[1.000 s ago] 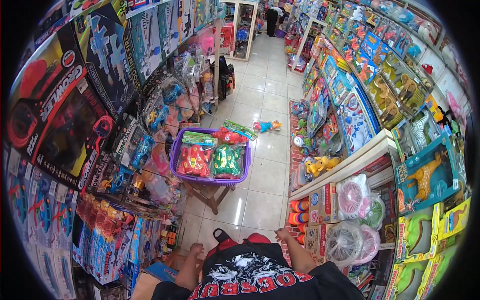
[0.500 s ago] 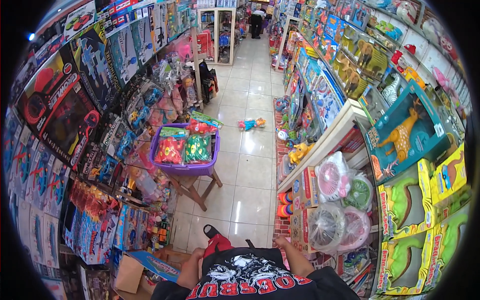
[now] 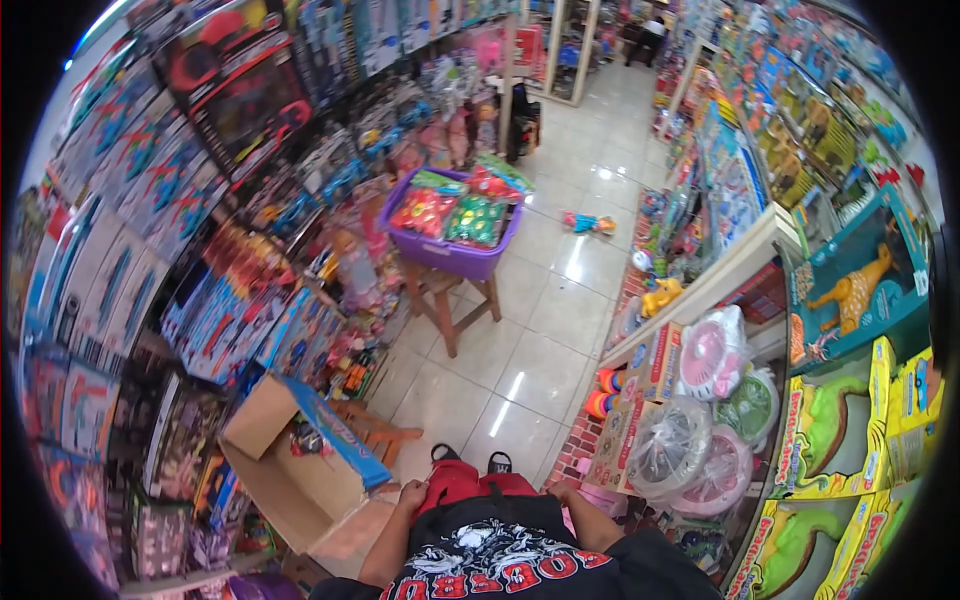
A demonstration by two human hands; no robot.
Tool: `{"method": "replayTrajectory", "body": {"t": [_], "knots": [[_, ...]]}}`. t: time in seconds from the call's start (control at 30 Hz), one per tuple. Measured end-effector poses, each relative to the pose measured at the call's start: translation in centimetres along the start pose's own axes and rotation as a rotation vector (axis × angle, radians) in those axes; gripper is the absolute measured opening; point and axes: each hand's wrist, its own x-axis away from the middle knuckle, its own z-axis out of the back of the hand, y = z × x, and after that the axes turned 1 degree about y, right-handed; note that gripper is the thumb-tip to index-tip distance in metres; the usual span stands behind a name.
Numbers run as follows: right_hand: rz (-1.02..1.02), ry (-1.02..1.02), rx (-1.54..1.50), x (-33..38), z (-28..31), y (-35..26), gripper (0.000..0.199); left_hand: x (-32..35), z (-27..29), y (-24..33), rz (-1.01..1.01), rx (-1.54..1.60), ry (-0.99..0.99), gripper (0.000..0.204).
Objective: Transferring packaged toys from a purple plastic basket into a cardboard box and vice versa.
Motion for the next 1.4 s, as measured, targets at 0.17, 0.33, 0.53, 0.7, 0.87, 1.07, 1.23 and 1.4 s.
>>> {"method": "replayTrajectory", "body": {"t": [0.17,0.33,0.53,0.7,0.87,1.07,1.23,1.4], "knots": [[0.073,-0.029,0.235,-6.5,1.5,2.2,0.035,4.5,-1.4,-4.0,0.142,-0.045,0.006,0.044],[-0.015,0.19,-0.133,-1.4,2.2,-9.1,0.039,7.1,-2.4,-13.9,0.166,0.039,-0.094,0.045],[-0.015,0.244,-0.109,2.4,-1.7,-15.3,0.032,9.9,-3.8,-23.5,0.161,0.345,-0.118,0.042],[0.005,0.14,-0.147,3.1,-8.3,-20.3,0.035,14.1,-1.6,-32.0,0.286,0.529,-0.094,0.033],[0.047,0.134,0.007,3.8,-12.6,-22.6,0.031,18.6,1.4,-38.8,0.578,0.76,-0.035,0.039],[0.417,0.343,-0.469,5.7,-13.2,-26.7,0.02,21.0,6.6,-42.2,0.3,1.355,0.588,0.034],[0.774,0.626,-0.615,7.7,-11.0,-35.4,0.015,18.5,17.5,-36.5,-0.025,1.262,0.846,0.03],[0.98,0.5,-0.773,12.1,-11.0,-47.6,0.017,17.4,26.5,-27.3,-0.308,0.991,1.047,0.03]]}}
